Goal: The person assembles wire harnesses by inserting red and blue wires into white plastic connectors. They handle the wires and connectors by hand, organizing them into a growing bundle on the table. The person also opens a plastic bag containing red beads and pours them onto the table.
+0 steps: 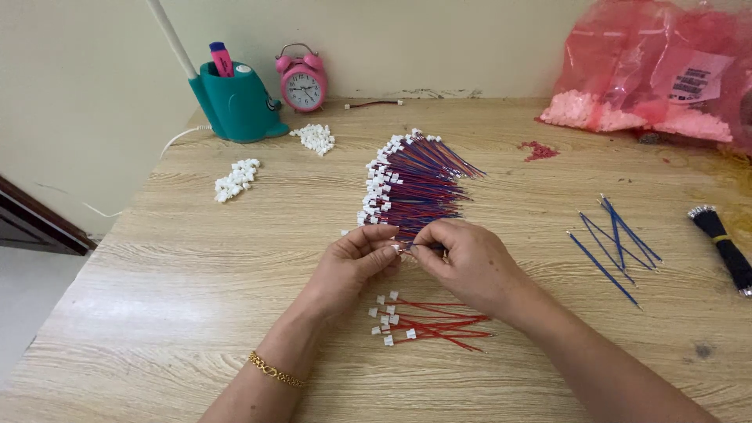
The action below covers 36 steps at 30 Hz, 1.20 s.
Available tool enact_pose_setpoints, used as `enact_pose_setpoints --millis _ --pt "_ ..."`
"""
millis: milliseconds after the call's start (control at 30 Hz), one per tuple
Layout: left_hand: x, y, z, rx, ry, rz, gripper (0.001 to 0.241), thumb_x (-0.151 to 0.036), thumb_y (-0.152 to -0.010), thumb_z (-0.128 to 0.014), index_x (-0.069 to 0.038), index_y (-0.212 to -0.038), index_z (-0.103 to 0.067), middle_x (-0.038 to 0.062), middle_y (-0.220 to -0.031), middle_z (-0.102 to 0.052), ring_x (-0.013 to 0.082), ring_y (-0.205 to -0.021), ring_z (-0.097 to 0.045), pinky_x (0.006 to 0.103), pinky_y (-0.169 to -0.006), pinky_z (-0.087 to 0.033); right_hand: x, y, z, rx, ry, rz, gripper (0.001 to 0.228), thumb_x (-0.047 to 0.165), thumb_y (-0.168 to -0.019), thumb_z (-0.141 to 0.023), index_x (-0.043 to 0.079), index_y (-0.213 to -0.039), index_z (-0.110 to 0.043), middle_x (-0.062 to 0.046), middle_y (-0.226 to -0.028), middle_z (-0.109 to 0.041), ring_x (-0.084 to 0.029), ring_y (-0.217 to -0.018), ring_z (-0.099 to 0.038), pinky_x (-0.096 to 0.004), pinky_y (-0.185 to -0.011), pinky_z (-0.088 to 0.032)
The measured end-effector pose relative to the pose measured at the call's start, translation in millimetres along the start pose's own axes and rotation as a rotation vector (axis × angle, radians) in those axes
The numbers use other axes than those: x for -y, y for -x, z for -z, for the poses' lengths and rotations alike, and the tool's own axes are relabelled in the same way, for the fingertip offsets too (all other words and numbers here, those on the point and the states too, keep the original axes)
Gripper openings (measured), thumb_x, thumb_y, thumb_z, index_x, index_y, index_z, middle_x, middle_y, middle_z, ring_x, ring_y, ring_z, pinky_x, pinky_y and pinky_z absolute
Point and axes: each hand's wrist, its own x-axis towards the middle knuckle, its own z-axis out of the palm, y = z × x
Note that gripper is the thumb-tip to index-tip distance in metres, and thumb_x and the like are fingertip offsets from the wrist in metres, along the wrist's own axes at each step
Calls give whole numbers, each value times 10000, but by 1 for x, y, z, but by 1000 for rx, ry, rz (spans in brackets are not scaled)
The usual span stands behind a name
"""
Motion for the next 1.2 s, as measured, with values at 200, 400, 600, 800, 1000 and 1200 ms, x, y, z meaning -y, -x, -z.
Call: enact_pose_setpoints --millis 200,400,600,800,1000,1200 --pt "1 2 -1 -13 37 35 311 -16 -846 -705 -5 -1149 -636 119 -916 -724 177 -777 -715 260 -672 -608 1 0 -3 -39 -68 26 106 178 -847 -660 83 -850 -706 -115 -738 -666 -241 -758 -669 -355 -701 -537" --pt "4 2 -3 -29 13 7 291 -15 -847 -709 12 -1130 -646 133 -899 -735 180 -769 -722 259 -661 -610 -1 3 -13 -107 49 86 108 227 -869 -659 143 -804 -678 -39 -683 -630 -209 -729 -668 -320 -660 -531" --pt "4 5 -9 -41 -112 -34 256 -23 -852 -699 13 -1104 -671 87 -822 -705 147 -752 -697 252 -680 -602 -7 2 -18 -96 -28 123 91 193 -859 -665 107 -848 -691 -110 -729 -659 -281 -769 -671 -373 -696 -522" --pt "-16 1 -7 -67 -432 -193 198 -61 -839 -739 -67 -1037 -735 55 -851 -726 97 -811 -646 261 -748 -560 2 0 3 -180 -136 237 78 93 -891 -634 69 -909 -706 -138 -817 -668 -295 -836 -660 -397 -787 -512" --pt "-60 23 -8 155 -1163 -322 215 -135 -823 -731 -108 -1036 -742 164 -1056 -666 322 -918 -704 377 -751 -609 -3 -1 20 -235 -136 247 91 113 -925 -653 85 -967 -729 -129 -794 -657 -259 -797 -659 -374 -771 -507" --pt "-63 35 -13 363 -1373 -148 269 -303 -800 -725 -108 -982 -759 134 -930 -709 377 -898 -684 469 -797 -556 4 1 5 -90 -178 181 136 118 -916 -619 89 -972 -740 -135 -814 -715 -280 -816 -699 -389 -783 -525"
